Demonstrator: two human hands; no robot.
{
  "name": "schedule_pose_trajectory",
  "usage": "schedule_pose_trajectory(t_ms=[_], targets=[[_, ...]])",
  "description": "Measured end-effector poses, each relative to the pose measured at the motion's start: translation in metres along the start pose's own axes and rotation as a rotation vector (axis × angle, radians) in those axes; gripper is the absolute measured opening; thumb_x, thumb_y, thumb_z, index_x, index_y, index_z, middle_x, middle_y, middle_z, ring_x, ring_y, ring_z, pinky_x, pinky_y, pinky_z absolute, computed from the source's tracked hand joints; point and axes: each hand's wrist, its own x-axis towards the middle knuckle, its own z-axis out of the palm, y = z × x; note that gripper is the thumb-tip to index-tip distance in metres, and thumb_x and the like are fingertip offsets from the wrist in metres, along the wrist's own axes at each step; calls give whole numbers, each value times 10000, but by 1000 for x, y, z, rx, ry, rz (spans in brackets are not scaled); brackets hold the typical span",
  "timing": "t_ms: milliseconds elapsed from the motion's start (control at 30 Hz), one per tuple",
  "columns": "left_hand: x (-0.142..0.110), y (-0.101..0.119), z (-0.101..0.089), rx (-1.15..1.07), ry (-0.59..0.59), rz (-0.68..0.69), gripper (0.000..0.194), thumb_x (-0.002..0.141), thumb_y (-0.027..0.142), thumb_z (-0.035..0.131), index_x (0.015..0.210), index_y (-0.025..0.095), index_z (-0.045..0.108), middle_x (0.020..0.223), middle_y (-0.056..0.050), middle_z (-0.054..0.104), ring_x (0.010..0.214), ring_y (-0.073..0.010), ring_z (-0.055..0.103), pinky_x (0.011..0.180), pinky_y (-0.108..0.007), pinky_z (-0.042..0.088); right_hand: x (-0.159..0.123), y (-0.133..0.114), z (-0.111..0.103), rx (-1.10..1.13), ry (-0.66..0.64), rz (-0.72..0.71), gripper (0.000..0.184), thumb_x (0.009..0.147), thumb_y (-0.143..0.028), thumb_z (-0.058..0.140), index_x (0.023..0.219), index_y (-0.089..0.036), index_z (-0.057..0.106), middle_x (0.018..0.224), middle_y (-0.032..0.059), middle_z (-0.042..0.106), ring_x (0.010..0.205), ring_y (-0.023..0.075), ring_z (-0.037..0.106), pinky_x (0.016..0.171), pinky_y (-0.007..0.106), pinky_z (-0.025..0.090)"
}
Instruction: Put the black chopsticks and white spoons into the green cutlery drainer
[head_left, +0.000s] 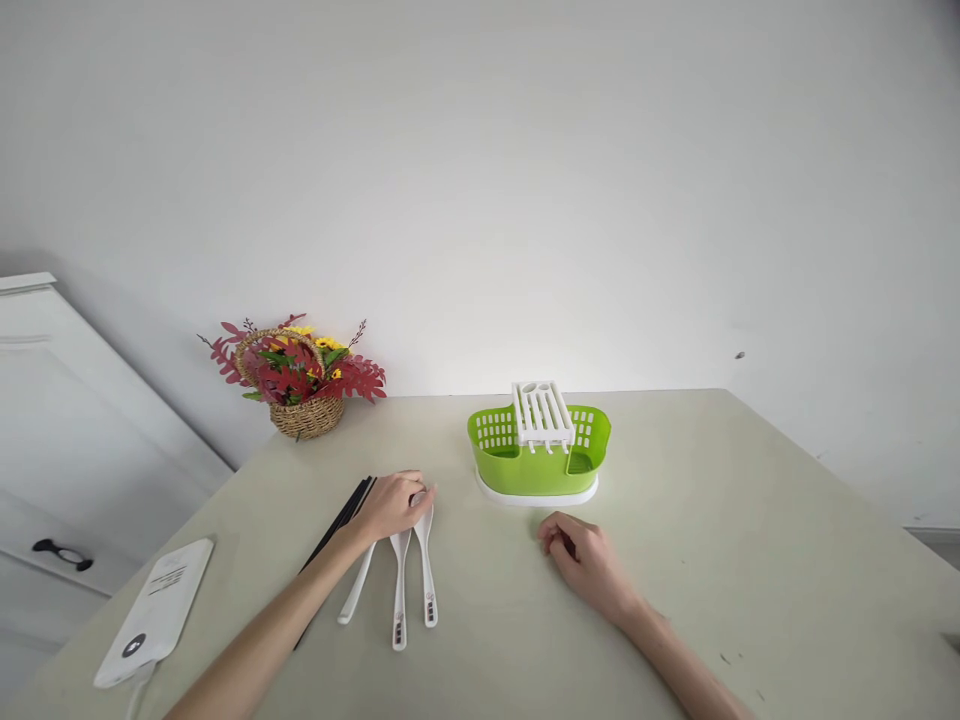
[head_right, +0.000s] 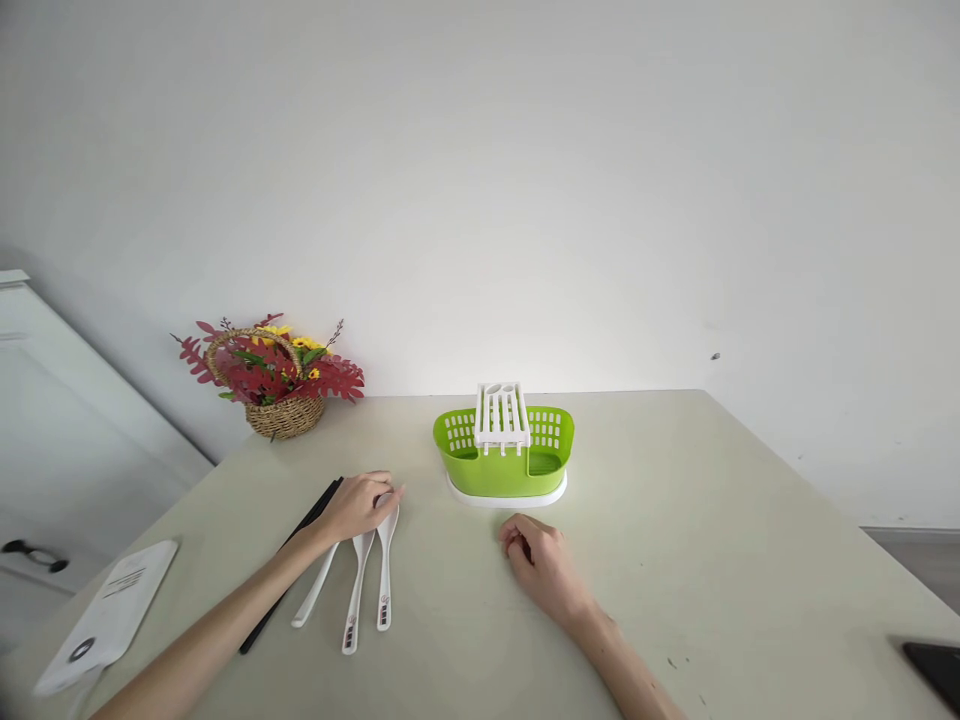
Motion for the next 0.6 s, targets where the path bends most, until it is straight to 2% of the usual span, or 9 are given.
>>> schedule_pose_trajectory(t_ms=[167,300,367,433,533,600], targets=[[-1,2,-4,12,-1,73,481,1005,439,455,608,199,585,741,-24,594,609,-144,504,609,-298,294,0,-2,-1,-10,-10,14,212,856,-179,442,864,-224,649,774,13,711,631,162,566,633,274,433],[7,9,-15,9,29,141,326,994,410,506,777,216,653,872,-53,648,876,-207,610,768,-309,420,1,-2,0,-9,-2,10,220,853,-182,441,868,-222,657,769,13,711,633,162,575,631,271,434],[16,19,-23,-20,132,170,254,1002,375,504,886,216,663,946,-69,661,968,-226,607,897,-345,449,1,-1,0,-12,0,7,221,851,-178,445,868,-221,661,768,11,713,634,162,578,629,269,431],[29,38,-33,-75,318,177,209,1018,326,478,965,212,645,994,-76,656,1000,-233,601,961,-386,459,1,0,1,-15,-1,5,217,848,-172,450,866,-222,660,770,7,716,633,160,576,627,268,427],[48,84,-51,-168,595,170,173,1037,277,439,1013,210,596,1030,-81,642,1042,-235,596,969,-410,478,0,0,0,-17,-9,13,207,849,-165,451,865,-226,649,775,1,715,638,160,573,628,267,417],[57,122,-64,-205,669,231,136,1034,269,459,1060,211,579,1089,-91,647,1109,-234,597,1021,-419,470,1,-1,0,-18,-13,21,204,855,-167,447,863,-227,641,774,0,710,646,162,576,632,269,415]])
